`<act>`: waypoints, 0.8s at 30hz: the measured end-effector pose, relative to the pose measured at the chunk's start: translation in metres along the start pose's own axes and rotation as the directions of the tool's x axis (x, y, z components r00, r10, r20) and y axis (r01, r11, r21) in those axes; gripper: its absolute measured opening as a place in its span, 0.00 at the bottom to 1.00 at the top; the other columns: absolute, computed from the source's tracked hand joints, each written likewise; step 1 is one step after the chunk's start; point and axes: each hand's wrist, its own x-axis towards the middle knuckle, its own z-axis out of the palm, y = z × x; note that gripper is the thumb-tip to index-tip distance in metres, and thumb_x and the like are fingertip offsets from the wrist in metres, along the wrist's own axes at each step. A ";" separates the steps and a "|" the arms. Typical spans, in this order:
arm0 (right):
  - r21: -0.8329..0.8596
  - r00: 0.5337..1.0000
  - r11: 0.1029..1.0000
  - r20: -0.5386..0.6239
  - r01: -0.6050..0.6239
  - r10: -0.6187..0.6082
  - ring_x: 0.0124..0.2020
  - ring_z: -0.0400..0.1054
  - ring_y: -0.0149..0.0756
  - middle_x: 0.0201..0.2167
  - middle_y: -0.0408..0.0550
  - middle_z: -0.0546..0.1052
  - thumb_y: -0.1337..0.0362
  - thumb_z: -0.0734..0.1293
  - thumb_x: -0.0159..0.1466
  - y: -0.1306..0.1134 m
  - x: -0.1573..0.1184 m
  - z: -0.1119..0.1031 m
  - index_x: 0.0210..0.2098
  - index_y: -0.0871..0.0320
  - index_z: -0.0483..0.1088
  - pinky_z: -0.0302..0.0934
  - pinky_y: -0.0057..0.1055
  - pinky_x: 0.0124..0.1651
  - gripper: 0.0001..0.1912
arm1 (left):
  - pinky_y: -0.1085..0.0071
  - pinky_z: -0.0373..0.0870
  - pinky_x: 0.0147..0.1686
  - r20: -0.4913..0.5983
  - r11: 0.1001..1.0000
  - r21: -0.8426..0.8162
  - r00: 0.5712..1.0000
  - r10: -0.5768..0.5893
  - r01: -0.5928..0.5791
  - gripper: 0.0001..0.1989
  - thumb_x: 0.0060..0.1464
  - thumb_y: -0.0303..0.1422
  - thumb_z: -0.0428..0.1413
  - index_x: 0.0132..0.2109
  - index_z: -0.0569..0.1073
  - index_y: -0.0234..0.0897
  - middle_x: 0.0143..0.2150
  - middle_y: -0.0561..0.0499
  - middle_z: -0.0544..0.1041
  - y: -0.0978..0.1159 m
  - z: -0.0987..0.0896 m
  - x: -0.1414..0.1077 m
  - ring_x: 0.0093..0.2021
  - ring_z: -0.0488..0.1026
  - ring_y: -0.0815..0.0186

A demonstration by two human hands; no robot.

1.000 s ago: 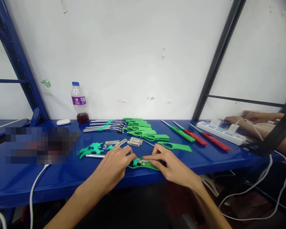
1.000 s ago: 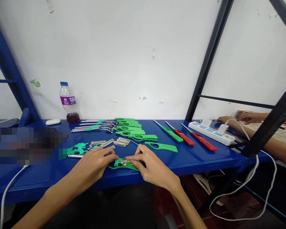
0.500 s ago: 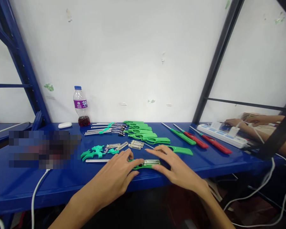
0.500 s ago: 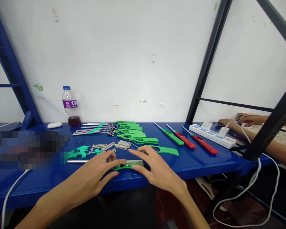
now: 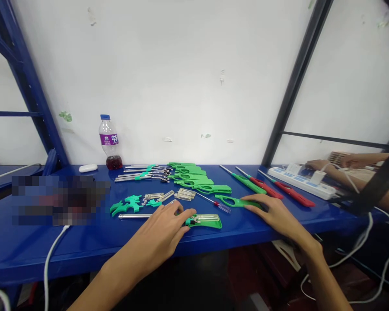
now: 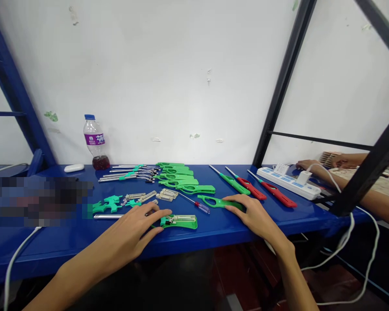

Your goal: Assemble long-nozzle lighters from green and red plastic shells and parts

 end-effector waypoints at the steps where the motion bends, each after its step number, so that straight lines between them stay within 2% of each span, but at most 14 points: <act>1: 0.005 1.000 1.000 -0.001 0.016 -0.016 0.54 0.77 0.52 0.52 0.50 0.83 0.48 0.66 0.71 0.000 0.000 0.000 0.51 0.50 0.81 0.69 0.47 0.60 0.18 | 0.57 0.72 0.50 -0.004 1.000 -0.017 1.000 0.004 -0.004 0.19 0.70 0.31 0.51 0.65 0.68 0.49 0.54 0.45 0.72 0.000 -0.001 -0.001 0.50 0.73 0.55; 3: 0.008 0.999 0.999 -0.022 0.041 -0.041 0.53 0.77 0.53 0.50 0.50 0.84 0.47 0.66 0.70 0.002 0.000 -0.002 0.49 0.49 0.81 0.70 0.47 0.59 0.18 | 0.58 0.73 0.51 -0.009 0.999 -0.046 1.000 0.009 -0.009 0.18 0.70 0.31 0.51 0.64 0.69 0.48 0.56 0.44 0.71 -0.001 -0.003 -0.003 0.51 0.74 0.56; 6: 0.006 0.991 0.999 -0.125 0.045 -0.044 0.54 0.77 0.54 0.50 0.49 0.84 0.47 0.67 0.69 0.001 -0.004 -0.009 0.48 0.49 0.80 0.69 0.48 0.59 0.18 | 0.59 0.74 0.53 -0.009 0.997 -0.083 1.000 -0.011 0.010 0.19 0.70 0.32 0.51 0.64 0.69 0.48 0.59 0.45 0.71 -0.001 -0.008 -0.004 0.54 0.74 0.56; 8: 0.024 0.981 0.999 -0.193 0.041 -0.035 0.55 0.76 0.54 0.50 0.48 0.83 0.47 0.68 0.69 -0.010 -0.007 -0.014 0.49 0.49 0.80 0.69 0.47 0.59 0.17 | 0.60 0.74 0.53 -0.013 0.995 -0.097 0.999 -0.029 0.028 0.19 0.72 0.33 0.49 0.65 0.69 0.48 0.60 0.46 0.72 -0.002 -0.011 -0.003 0.56 0.75 0.56; 10: 0.058 0.978 0.997 -0.203 0.056 -0.043 0.55 0.76 0.52 0.51 0.48 0.83 0.48 0.69 0.69 -0.029 -0.009 -0.016 0.49 0.49 0.79 0.69 0.44 0.58 0.16 | 0.60 0.75 0.54 -0.034 0.995 -0.094 0.999 -0.028 0.025 0.19 0.73 0.32 0.46 0.65 0.69 0.48 0.60 0.47 0.74 -0.005 -0.014 -0.002 0.58 0.75 0.57; 13: 0.106 0.985 0.985 -0.120 0.138 -0.125 0.51 0.77 0.48 0.49 0.47 0.83 0.51 0.68 0.71 -0.065 -0.009 -0.011 0.50 0.48 0.79 0.70 0.41 0.56 0.14 | 0.60 0.73 0.55 -0.090 0.998 -0.056 0.995 -0.034 0.029 0.19 0.73 0.32 0.44 0.64 0.71 0.46 0.60 0.48 0.77 -0.013 -0.021 -0.001 0.59 0.75 0.56; 17: 0.157 0.969 0.958 0.009 0.242 -0.246 0.51 0.76 0.44 0.49 0.46 0.83 0.54 0.68 0.72 -0.100 0.001 0.010 0.49 0.48 0.78 0.69 0.38 0.56 0.11 | 0.59 0.74 0.53 -0.140 0.995 -0.012 0.985 -0.101 0.100 0.18 0.73 0.36 0.45 0.60 0.75 0.44 0.56 0.48 0.80 -0.028 -0.035 -0.002 0.55 0.77 0.55; 20: 0.163 0.958 0.949 0.050 0.270 -0.281 0.51 0.75 0.42 0.48 0.45 0.83 0.55 0.67 0.73 -0.112 0.010 0.026 0.49 0.49 0.78 0.67 0.37 0.55 0.10 | 0.56 0.73 0.56 -0.140 0.991 -0.008 0.981 -0.135 0.136 0.18 0.73 0.39 0.46 0.60 0.76 0.44 0.57 0.47 0.80 -0.038 -0.041 -0.006 0.56 0.77 0.54; 24: 0.184 0.951 0.941 0.073 0.283 -0.300 0.48 0.75 0.40 0.47 0.43 0.83 0.56 0.68 0.73 -0.118 0.016 0.039 0.50 0.49 0.77 0.66 0.35 0.53 0.09 | 0.51 0.67 0.63 -0.075 0.987 -0.034 0.985 -0.158 0.156 0.19 0.72 0.45 0.48 0.60 0.76 0.48 0.62 0.50 0.78 -0.045 -0.038 -0.009 0.63 0.72 0.52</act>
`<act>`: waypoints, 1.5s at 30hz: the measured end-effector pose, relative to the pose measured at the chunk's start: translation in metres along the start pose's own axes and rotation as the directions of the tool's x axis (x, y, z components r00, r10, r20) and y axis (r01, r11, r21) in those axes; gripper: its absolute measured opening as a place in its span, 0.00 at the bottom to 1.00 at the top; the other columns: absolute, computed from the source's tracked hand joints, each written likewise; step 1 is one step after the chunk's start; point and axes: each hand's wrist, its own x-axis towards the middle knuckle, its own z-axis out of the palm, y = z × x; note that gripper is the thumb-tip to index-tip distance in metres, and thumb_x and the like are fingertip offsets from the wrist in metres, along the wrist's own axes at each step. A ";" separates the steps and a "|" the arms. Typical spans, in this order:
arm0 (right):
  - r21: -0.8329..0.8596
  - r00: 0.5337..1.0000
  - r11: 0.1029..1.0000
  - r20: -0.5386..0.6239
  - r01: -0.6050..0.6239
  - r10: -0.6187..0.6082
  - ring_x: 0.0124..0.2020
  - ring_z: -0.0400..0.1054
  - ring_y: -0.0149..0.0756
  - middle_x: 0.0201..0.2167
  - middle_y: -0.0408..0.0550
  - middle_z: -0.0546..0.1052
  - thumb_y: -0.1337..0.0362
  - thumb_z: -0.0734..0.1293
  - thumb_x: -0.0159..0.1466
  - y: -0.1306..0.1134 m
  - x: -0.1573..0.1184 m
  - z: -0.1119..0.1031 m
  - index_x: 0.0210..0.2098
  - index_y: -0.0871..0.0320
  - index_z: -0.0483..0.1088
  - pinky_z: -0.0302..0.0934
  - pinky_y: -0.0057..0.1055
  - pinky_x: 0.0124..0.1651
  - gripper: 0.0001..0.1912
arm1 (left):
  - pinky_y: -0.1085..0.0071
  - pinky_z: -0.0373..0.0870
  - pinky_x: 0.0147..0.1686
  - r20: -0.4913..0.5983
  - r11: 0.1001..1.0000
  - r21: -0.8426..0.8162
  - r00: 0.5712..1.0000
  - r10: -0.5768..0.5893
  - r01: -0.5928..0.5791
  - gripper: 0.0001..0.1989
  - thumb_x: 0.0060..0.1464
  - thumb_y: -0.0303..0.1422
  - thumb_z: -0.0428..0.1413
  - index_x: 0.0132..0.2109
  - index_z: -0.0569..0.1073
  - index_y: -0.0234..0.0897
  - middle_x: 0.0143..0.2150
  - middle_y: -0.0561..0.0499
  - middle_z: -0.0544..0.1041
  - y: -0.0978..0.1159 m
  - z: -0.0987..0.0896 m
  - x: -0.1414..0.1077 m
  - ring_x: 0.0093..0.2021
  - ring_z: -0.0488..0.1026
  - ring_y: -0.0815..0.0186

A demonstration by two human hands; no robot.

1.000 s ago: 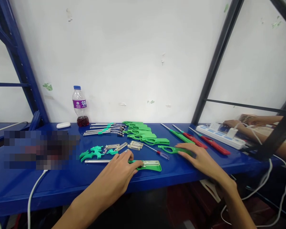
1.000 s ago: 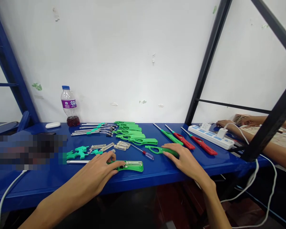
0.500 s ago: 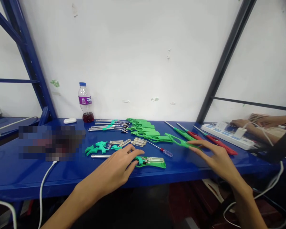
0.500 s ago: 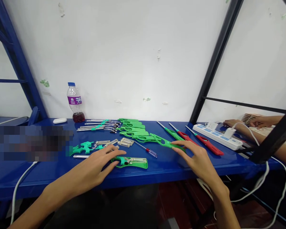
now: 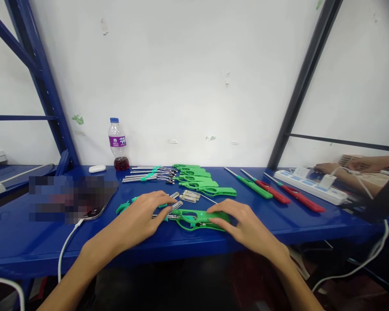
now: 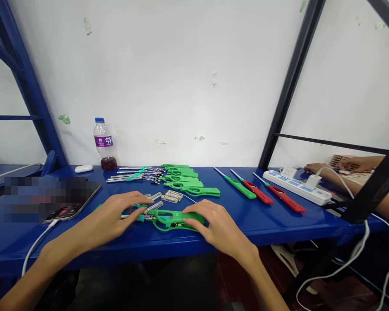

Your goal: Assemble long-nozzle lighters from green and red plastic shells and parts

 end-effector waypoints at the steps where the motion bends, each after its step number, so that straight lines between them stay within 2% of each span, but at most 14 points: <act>1: 0.009 1.000 1.000 -0.001 0.009 -0.009 0.48 0.75 0.39 0.47 0.42 0.83 0.56 0.68 0.73 0.000 0.000 0.002 0.50 0.49 0.77 0.66 0.35 0.53 0.09 | 0.50 0.66 0.64 0.023 1.000 -0.009 1.000 -0.007 0.007 0.19 0.71 0.46 0.48 0.60 0.76 0.50 0.63 0.50 0.77 -0.001 0.002 -0.001 0.65 0.71 0.51; 4: 0.028 1.000 0.999 -0.005 0.025 -0.025 0.49 0.75 0.38 0.47 0.41 0.83 0.57 0.68 0.73 0.003 -0.002 0.006 0.49 0.48 0.77 0.65 0.34 0.54 0.08 | 0.53 0.64 0.66 0.095 0.999 -0.039 0.995 -0.004 0.008 0.19 0.71 0.47 0.49 0.60 0.76 0.50 0.63 0.52 0.77 -0.003 0.008 0.000 0.66 0.69 0.52; 8: 0.043 1.000 0.999 0.005 0.022 -0.022 0.49 0.75 0.39 0.47 0.42 0.83 0.58 0.68 0.73 0.006 -0.003 0.009 0.49 0.48 0.77 0.65 0.34 0.54 0.08 | 0.61 0.66 0.63 0.139 0.997 -0.072 0.989 0.041 -0.031 0.16 0.73 0.39 0.47 0.56 0.78 0.47 0.58 0.51 0.79 -0.004 0.012 0.003 0.62 0.72 0.57; 14: 0.052 0.999 0.998 0.013 0.029 -0.029 0.50 0.74 0.39 0.48 0.43 0.82 0.57 0.68 0.73 0.005 -0.002 0.012 0.50 0.49 0.77 0.66 0.35 0.54 0.08 | 0.61 0.66 0.60 0.107 0.997 -0.042 0.992 0.073 -0.069 0.14 0.72 0.35 0.49 0.51 0.80 0.44 0.52 0.49 0.81 -0.003 0.013 0.004 0.58 0.73 0.56; 22: -0.004 0.997 0.997 -0.007 0.075 -0.075 0.52 0.74 0.40 0.51 0.43 0.82 0.60 0.66 0.75 0.005 -0.006 0.017 0.54 0.48 0.78 0.66 0.37 0.57 0.11 | 0.59 0.71 0.54 0.134 0.999 0.037 0.990 -0.035 0.030 0.14 0.69 0.32 0.52 0.48 0.83 0.44 0.49 0.47 0.82 0.017 0.006 0.004 0.55 0.75 0.52; 26: -0.025 0.996 0.996 -0.027 0.080 -0.080 0.52 0.74 0.40 0.51 0.44 0.83 0.61 0.66 0.75 0.004 -0.005 0.019 0.54 0.49 0.78 0.66 0.37 0.57 0.12 | 0.62 0.73 0.48 0.134 0.996 0.071 0.989 -0.063 0.054 0.14 0.67 0.29 0.53 0.45 0.85 0.43 0.47 0.46 0.83 0.027 0.000 0.006 0.52 0.78 0.51; 31: -0.041 0.995 0.995 -0.035 0.093 -0.094 0.51 0.75 0.40 0.50 0.44 0.83 0.62 0.66 0.74 0.001 -0.004 0.021 0.54 0.50 0.79 0.67 0.38 0.57 0.12 | 0.63 0.73 0.48 0.148 0.995 0.065 0.985 -0.091 0.082 0.14 0.67 0.31 0.53 0.45 0.85 0.44 0.44 0.46 0.83 0.023 0.001 0.006 0.48 0.78 0.54; 38: -0.061 0.991 0.992 -0.060 0.112 -0.115 0.50 0.76 0.40 0.50 0.45 0.83 0.63 0.67 0.74 0.002 -0.007 0.024 0.53 0.50 0.79 0.66 0.41 0.59 0.11 | 0.64 0.72 0.49 0.106 0.997 0.071 0.994 -0.010 0.002 0.15 0.67 0.30 0.52 0.43 0.85 0.43 0.43 0.45 0.82 0.016 0.011 0.006 0.48 0.78 0.55; 45: -0.105 0.997 0.992 0.021 0.071 -0.069 0.48 0.75 0.41 0.47 0.48 0.82 0.61 0.65 0.75 -0.004 -0.005 0.019 0.50 0.52 0.80 0.69 0.38 0.53 0.11 | 0.65 0.72 0.42 0.112 0.996 0.087 0.993 -0.031 0.021 0.16 0.67 0.29 0.50 0.39 0.83 0.39 0.41 0.42 0.79 0.022 0.016 0.005 0.43 0.77 0.56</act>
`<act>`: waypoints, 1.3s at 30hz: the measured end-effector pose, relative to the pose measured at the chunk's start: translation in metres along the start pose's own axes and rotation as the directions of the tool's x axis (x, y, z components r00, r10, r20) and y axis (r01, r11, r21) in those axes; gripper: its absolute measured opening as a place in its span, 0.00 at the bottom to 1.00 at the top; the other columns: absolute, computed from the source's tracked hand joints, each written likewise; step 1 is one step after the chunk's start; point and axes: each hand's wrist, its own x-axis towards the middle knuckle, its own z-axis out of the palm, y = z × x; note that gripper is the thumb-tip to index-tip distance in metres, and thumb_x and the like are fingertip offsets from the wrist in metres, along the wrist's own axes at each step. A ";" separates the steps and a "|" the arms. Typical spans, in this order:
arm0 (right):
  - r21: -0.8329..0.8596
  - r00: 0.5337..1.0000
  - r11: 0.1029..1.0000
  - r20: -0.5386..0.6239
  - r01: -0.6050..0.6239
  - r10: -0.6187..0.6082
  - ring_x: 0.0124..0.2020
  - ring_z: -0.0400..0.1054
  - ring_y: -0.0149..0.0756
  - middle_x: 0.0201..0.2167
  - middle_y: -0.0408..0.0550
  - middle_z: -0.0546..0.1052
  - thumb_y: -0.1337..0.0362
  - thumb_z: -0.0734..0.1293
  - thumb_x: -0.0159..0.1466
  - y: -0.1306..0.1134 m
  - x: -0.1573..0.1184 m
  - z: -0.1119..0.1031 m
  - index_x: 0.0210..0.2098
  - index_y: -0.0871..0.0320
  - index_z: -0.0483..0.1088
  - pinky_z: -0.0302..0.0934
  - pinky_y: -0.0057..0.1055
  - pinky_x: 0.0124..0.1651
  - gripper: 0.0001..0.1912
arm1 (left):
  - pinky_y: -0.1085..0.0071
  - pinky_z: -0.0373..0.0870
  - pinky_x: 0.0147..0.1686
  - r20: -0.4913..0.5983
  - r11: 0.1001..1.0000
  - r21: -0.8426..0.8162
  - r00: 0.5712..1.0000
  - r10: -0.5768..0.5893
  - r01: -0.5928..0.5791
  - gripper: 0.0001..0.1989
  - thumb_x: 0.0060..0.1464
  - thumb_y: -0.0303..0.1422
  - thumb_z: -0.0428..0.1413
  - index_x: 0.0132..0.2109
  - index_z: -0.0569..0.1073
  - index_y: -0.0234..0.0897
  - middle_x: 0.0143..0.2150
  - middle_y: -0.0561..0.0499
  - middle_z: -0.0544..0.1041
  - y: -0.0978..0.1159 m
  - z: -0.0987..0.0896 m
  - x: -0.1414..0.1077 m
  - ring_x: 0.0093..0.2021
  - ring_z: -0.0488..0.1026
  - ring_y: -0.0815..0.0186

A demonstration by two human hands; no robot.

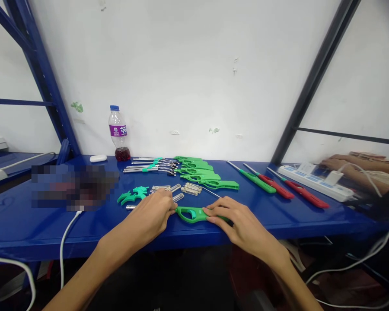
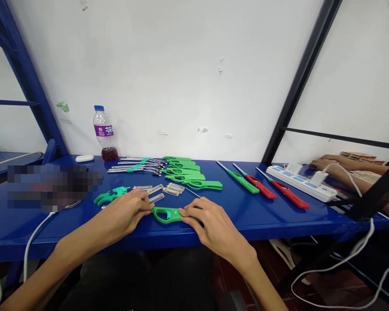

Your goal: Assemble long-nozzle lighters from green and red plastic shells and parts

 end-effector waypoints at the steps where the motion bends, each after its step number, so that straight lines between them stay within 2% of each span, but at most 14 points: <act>1: 0.005 1.000 1.000 -0.002 -0.013 0.013 0.48 0.75 0.41 0.47 0.47 0.81 0.61 0.66 0.75 -0.001 0.000 0.000 0.50 0.52 0.79 0.69 0.38 0.53 0.10 | 0.65 0.72 0.42 0.003 1.000 0.003 1.000 0.000 0.000 0.16 0.67 0.29 0.50 0.39 0.83 0.38 0.41 0.42 0.79 0.001 -0.001 -0.001 0.43 0.77 0.55; 5: 0.071 0.998 0.996 -0.029 -0.048 0.051 0.47 0.75 0.41 0.46 0.47 0.82 0.58 0.70 0.72 -0.001 0.001 0.004 0.47 0.51 0.79 0.70 0.38 0.50 0.08 | 0.63 0.73 0.42 0.019 1.000 0.014 1.000 0.009 -0.009 0.18 0.66 0.27 0.47 0.43 0.83 0.38 0.42 0.41 0.77 0.004 -0.004 -0.007 0.44 0.76 0.55; 9: 0.100 0.999 0.995 -0.044 -0.021 0.026 0.47 0.77 0.42 0.46 0.47 0.83 0.58 0.69 0.73 0.002 0.000 0.008 0.46 0.52 0.78 0.68 0.41 0.56 0.07 | 0.57 0.73 0.47 0.025 0.999 -0.001 0.999 0.043 -0.043 0.22 0.65 0.22 0.44 0.50 0.81 0.39 0.46 0.40 0.77 0.002 -0.003 -0.014 0.48 0.75 0.52; 14: 0.076 0.998 0.997 -0.057 0.009 -0.004 0.48 0.77 0.43 0.47 0.48 0.83 0.59 0.66 0.74 0.006 -0.005 0.012 0.46 0.52 0.77 0.65 0.45 0.61 0.08 | 0.61 0.71 0.53 0.020 0.993 -0.106 0.998 0.058 -0.055 0.20 0.66 0.26 0.49 0.56 0.79 0.46 0.53 0.45 0.77 -0.017 0.001 -0.018 0.53 0.75 0.55; 17: 0.068 0.999 0.998 -0.049 0.009 -0.006 0.48 0.76 0.42 0.47 0.47 0.83 0.59 0.66 0.74 0.007 -0.006 0.013 0.46 0.52 0.76 0.63 0.46 0.63 0.07 | 0.62 0.70 0.54 0.002 0.996 -0.082 0.999 0.033 -0.033 0.19 0.64 0.28 0.54 0.58 0.77 0.47 0.58 0.46 0.76 -0.026 -0.001 -0.020 0.58 0.74 0.55; 22: 0.046 0.999 0.999 -0.047 0.014 -0.012 0.49 0.75 0.43 0.47 0.48 0.82 0.59 0.66 0.74 0.006 -0.007 0.013 0.48 0.53 0.75 0.63 0.47 0.62 0.07 | 0.62 0.69 0.45 0.038 0.999 0.021 0.998 -0.051 0.051 0.11 0.63 0.28 0.54 0.47 0.80 0.43 0.47 0.44 0.79 -0.026 -0.007 -0.022 0.49 0.76 0.52; 25: 0.017 1.000 1.000 -0.010 0.019 -0.019 0.50 0.75 0.43 0.50 0.48 0.80 0.60 0.64 0.76 0.004 -0.007 0.011 0.55 0.49 0.75 0.62 0.49 0.64 0.12 | 0.63 0.67 0.42 0.057 0.997 0.068 0.998 -0.035 0.031 0.12 0.64 0.25 0.50 0.44 0.78 0.41 0.45 0.44 0.77 -0.021 -0.009 -0.022 0.46 0.75 0.53; 29: -0.055 0.999 0.998 0.036 0.037 -0.035 0.52 0.73 0.42 0.52 0.48 0.77 0.60 0.61 0.77 0.003 -0.008 0.008 0.64 0.41 0.70 0.62 0.50 0.66 0.18 | 0.63 0.66 0.41 0.062 0.999 0.040 0.998 0.000 -0.003 0.11 0.67 0.28 0.48 0.43 0.75 0.41 0.43 0.46 0.78 -0.017 -0.011 -0.020 0.44 0.74 0.55; 32: -0.054 0.999 0.998 0.037 0.035 -0.033 0.50 0.73 0.42 0.52 0.50 0.75 0.60 0.60 0.77 0.007 -0.010 0.007 0.67 0.40 0.67 0.69 0.45 0.58 0.21 | 0.64 0.69 0.46 0.009 1.000 -0.026 1.000 0.015 -0.014 0.11 0.69 0.31 0.49 0.49 0.76 0.43 0.47 0.47 0.80 -0.015 -0.012 -0.017 0.48 0.76 0.55; 35: -0.034 0.999 0.999 -0.016 0.031 -0.032 0.46 0.74 0.40 0.50 0.50 0.75 0.60 0.59 0.78 0.013 -0.012 0.006 0.70 0.40 0.63 0.72 0.37 0.47 0.23 | 0.63 0.70 0.52 -0.083 0.996 -0.067 0.995 0.053 -0.059 0.13 0.71 0.34 0.49 0.55 0.76 0.44 0.54 0.48 0.80 -0.011 -0.013 -0.012 0.55 0.76 0.55; 37: -0.027 0.998 0.999 -0.061 0.028 -0.029 0.46 0.74 0.40 0.50 0.51 0.75 0.60 0.59 0.78 0.015 -0.013 0.006 0.69 0.40 0.64 0.72 0.36 0.47 0.22 | 0.62 0.70 0.56 -0.125 0.991 -0.073 0.987 0.099 -0.108 0.14 0.72 0.35 0.48 0.56 0.77 0.44 0.54 0.49 0.81 -0.007 -0.012 -0.008 0.56 0.76 0.56; 39: -0.005 0.997 1.000 -0.081 0.019 -0.020 0.49 0.75 0.41 0.51 0.50 0.75 0.60 0.59 0.78 0.015 -0.014 0.006 0.68 0.41 0.66 0.72 0.37 0.51 0.21 | 0.61 0.71 0.56 -0.138 0.988 -0.059 0.982 0.132 -0.141 0.14 0.71 0.35 0.50 0.56 0.77 0.43 0.54 0.48 0.81 -0.006 -0.011 -0.004 0.55 0.76 0.56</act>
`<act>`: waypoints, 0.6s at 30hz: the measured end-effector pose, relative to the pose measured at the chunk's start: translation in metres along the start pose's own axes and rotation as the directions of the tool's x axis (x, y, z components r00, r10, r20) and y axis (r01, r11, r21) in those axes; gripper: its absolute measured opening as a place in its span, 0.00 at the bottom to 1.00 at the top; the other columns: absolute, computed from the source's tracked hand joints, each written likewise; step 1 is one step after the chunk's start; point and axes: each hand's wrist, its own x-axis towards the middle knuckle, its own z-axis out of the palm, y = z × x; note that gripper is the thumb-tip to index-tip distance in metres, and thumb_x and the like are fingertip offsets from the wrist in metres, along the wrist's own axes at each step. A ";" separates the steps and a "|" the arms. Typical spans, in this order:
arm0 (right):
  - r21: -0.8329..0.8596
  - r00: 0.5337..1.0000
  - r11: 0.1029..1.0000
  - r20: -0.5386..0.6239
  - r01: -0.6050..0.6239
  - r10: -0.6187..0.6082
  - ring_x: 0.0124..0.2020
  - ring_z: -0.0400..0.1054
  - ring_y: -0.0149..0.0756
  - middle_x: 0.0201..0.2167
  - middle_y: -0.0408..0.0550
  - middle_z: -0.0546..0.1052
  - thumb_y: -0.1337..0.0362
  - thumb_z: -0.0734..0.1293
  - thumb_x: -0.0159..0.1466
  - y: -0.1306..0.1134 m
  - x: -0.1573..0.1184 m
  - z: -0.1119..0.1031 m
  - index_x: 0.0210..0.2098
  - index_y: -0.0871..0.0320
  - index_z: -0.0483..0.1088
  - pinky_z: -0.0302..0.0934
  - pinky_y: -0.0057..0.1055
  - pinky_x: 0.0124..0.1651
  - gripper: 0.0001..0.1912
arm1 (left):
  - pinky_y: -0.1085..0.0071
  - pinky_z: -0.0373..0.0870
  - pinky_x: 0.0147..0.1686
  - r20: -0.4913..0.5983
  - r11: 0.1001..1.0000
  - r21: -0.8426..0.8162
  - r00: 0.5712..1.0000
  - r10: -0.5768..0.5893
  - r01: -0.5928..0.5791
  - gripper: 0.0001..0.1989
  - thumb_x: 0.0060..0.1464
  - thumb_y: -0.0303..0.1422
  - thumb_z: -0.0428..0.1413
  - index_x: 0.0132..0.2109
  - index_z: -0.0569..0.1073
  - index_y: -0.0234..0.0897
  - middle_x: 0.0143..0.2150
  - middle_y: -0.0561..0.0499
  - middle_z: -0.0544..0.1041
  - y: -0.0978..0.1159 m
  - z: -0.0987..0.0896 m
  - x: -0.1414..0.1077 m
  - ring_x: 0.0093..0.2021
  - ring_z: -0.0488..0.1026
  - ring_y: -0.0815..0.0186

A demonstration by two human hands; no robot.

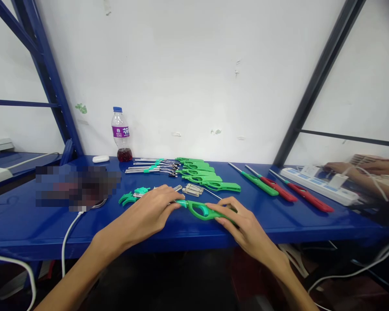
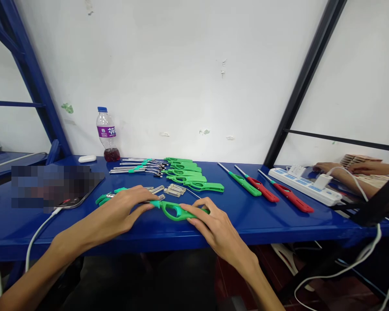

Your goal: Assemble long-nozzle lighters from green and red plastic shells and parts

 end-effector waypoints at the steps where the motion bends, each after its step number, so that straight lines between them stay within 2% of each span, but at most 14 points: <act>1: 0.019 1.000 1.000 -0.001 -0.001 0.001 0.51 0.75 0.41 0.53 0.50 0.76 0.60 0.59 0.78 0.000 0.000 0.000 0.67 0.42 0.67 0.71 0.38 0.53 0.21 | 0.60 0.72 0.56 -0.005 1.000 0.008 1.000 0.014 -0.014 0.14 0.71 0.35 0.51 0.56 0.77 0.42 0.53 0.48 0.82 0.000 0.002 0.001 0.54 0.77 0.56; 5: 0.083 0.999 0.996 0.011 0.037 -0.038 0.56 0.74 0.40 0.56 0.47 0.79 0.62 0.59 0.78 0.001 -0.002 0.001 0.69 0.43 0.65 0.66 0.40 0.63 0.22 | 0.60 0.74 0.53 -0.085 0.996 0.029 0.992 0.091 -0.088 0.12 0.70 0.32 0.53 0.54 0.79 0.38 0.50 0.45 0.83 -0.002 0.011 0.003 0.51 0.80 0.54; 9: 0.063 0.997 0.995 -0.013 0.081 -0.080 0.55 0.75 0.40 0.57 0.48 0.79 0.62 0.60 0.77 0.003 -0.004 0.001 0.69 0.46 0.66 0.68 0.39 0.61 0.22 | 0.62 0.76 0.48 -0.141 0.987 0.009 0.977 0.162 -0.162 0.13 0.69 0.30 0.52 0.52 0.80 0.38 0.45 0.44 0.85 0.000 0.017 0.003 0.46 0.82 0.55; 12: 0.019 0.993 0.993 -0.025 0.120 -0.119 0.52 0.77 0.41 0.55 0.50 0.80 0.62 0.60 0.77 0.004 -0.005 0.002 0.69 0.47 0.66 0.71 0.38 0.57 0.22 | 0.64 0.77 0.44 -0.115 0.985 -0.033 0.980 0.162 -0.167 0.14 0.69 0.29 0.51 0.50 0.82 0.40 0.41 0.45 0.86 0.003 0.016 0.002 0.41 0.83 0.57; 18: -0.085 0.964 0.967 -0.095 0.240 -0.248 0.46 0.78 0.41 0.49 0.53 0.81 0.60 0.64 0.76 0.002 -0.005 0.008 0.70 0.48 0.64 0.74 0.37 0.49 0.24 | 0.66 0.74 0.39 -0.010 0.989 -0.119 0.997 0.082 -0.082 0.15 0.69 0.32 0.51 0.45 0.85 0.42 0.36 0.47 0.86 0.011 0.004 0.003 0.35 0.82 0.59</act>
